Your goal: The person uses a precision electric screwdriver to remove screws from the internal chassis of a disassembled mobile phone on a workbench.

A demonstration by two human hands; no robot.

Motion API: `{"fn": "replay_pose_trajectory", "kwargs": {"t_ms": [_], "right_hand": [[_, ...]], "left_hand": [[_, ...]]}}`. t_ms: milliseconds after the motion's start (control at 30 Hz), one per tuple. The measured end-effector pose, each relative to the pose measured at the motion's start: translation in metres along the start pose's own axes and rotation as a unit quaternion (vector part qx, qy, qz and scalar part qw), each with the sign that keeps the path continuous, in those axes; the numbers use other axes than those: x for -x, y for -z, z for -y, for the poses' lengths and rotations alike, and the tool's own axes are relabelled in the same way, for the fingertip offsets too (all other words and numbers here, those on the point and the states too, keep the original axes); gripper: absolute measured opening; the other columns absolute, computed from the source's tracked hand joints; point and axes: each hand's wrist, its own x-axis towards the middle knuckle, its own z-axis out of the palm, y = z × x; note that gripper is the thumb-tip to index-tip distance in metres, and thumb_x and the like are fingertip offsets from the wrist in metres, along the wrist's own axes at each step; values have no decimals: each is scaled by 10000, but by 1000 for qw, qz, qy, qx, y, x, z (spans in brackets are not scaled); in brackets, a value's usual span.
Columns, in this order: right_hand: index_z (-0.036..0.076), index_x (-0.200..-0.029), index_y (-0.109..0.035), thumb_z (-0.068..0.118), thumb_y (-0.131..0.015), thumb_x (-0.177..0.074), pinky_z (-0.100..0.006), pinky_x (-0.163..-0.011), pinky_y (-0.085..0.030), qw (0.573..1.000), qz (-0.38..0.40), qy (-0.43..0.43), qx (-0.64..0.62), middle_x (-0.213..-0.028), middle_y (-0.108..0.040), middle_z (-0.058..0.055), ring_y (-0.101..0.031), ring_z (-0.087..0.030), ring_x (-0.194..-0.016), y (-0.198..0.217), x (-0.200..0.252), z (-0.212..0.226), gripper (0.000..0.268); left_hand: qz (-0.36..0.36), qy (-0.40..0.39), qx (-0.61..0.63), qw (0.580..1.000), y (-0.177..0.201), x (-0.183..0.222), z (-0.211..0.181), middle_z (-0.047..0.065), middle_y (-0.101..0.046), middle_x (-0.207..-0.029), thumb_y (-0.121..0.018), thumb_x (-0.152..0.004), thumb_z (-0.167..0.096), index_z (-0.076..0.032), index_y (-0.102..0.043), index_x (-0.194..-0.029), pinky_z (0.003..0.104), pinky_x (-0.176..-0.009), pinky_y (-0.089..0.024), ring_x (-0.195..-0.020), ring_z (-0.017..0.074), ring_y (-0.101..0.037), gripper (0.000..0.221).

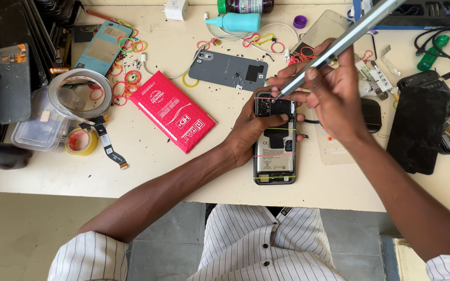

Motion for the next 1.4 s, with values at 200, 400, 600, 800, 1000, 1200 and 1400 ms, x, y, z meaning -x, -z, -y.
{"fn": "replay_pose_trajectory", "kwargs": {"t_ms": [200, 400, 600, 800, 1000, 1200, 1400], "right_hand": [[112, -1376, -283, 215, -571, -1180, -535, -961, -623, 999, 3, 30, 27, -1143, -661, -235, -729, -413, -1153, -8, 6, -8, 364], [112, -1374, -285, 213, -568, -1167, -520, -951, -628, 999, -1, 32, 21, -1139, -660, -235, -734, -409, -1133, -9, 5, -9, 365], [113, -1380, -289, 210, -556, -1162, -544, -978, -630, 999, -6, 30, 23, -1120, -675, -236, -743, -414, -1099, -9, 6, -11, 358], [112, -1386, -289, 184, -567, -1167, -537, -960, -624, 999, -8, 32, -8, -1154, -665, -236, -729, -414, -1131, -8, 5, -13, 361], [113, -1381, -289, 183, -551, -1158, -562, -980, -625, 999, -16, 28, -1, -1202, -670, -237, -733, -410, -1127, -9, 6, -12, 351], [130, -1410, -287, 167, -520, -1169, -580, -997, -621, 999, -11, 31, -34, -1232, -655, -232, -722, -409, -1143, -9, 6, -15, 338], [133, -1395, -278, 163, -511, -1172, -575, -994, -620, 999, -15, 35, -6, -1235, -650, -245, -723, -423, -1197, -11, 5, -13, 324]], "left_hand": [[-24, 28, -13, 999, 0, -1, 0, 169, -617, -1258, -601, -905, 55, -97, -357, -1390, 490, -880, -663, -1135, 283, -686, 564], [-14, 21, -17, 1000, -1, -1, -1, 166, -618, -1241, -590, -903, 64, -97, -355, -1396, 490, -887, -658, -1117, 277, -686, 569], [-6, 18, -11, 1000, -1, -2, -1, 164, -608, -1243, -581, -908, 67, -100, -353, -1398, 491, -890, -663, -1111, 274, -687, 566], [-6, 22, -19, 1000, 0, -1, -2, 189, -612, -1229, -575, -919, 63, -104, -355, -1411, 486, -879, -657, -1069, 304, -696, 564], [-6, 22, -18, 1000, -1, 1, -3, 216, -624, -1213, -564, -918, 69, -111, -347, -1411, 484, -871, -659, -1047, 322, -709, 568], [-8, 14, -3, 1000, -3, 0, -3, 179, -605, -1240, -568, -896, 94, -114, -347, -1405, 497, -891, -662, -1117, 298, -692, 593], [-11, 14, -7, 1000, -2, 0, -3, 177, -604, -1229, -568, -900, 86, -123, -337, -1414, 499, -895, -660, -1112, 297, -692, 601]]}}
